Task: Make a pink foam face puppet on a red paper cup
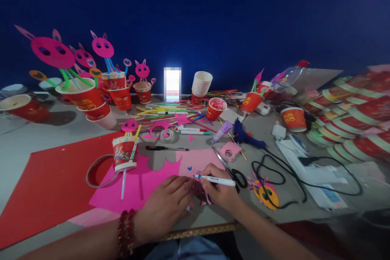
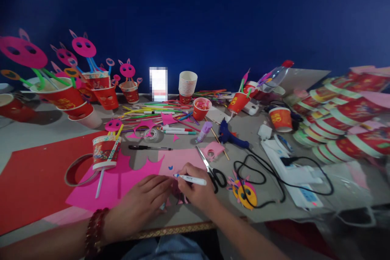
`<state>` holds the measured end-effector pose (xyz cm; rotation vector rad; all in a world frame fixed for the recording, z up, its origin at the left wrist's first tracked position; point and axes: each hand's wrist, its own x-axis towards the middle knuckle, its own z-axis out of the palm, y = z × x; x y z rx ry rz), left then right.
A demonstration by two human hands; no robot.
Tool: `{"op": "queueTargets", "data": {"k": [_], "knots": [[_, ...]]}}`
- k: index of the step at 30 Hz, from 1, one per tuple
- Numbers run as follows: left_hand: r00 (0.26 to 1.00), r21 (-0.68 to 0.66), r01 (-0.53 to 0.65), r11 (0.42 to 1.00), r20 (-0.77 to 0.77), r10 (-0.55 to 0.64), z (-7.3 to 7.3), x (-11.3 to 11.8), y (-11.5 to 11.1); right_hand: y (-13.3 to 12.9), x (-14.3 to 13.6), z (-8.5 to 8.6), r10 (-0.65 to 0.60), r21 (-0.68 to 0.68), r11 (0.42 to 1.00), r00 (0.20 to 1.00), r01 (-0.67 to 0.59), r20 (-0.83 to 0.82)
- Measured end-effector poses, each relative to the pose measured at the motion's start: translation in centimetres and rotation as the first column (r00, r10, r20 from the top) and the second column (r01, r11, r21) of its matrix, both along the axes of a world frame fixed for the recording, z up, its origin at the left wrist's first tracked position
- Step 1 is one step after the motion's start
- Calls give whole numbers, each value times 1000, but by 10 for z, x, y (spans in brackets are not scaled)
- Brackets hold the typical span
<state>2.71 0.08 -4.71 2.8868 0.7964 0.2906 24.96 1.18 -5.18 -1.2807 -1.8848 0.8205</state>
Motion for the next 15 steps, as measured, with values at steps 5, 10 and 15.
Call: {"op": "queueTargets", "data": {"k": [5,10,15], "knots": [[1000,-1,2,1000,-1,-2,1,0,0,-1,1,-1,5,-2,1000,1000,-5,-2],[1000,10,-4,1000,4,4,1,0,0,-1,0,1,0,0,1000,1000,0,-2],[1000,18,-9,1000,6,8,0,0,-1,-1,0,1,-6,0,1000,1000,6,4]]}}
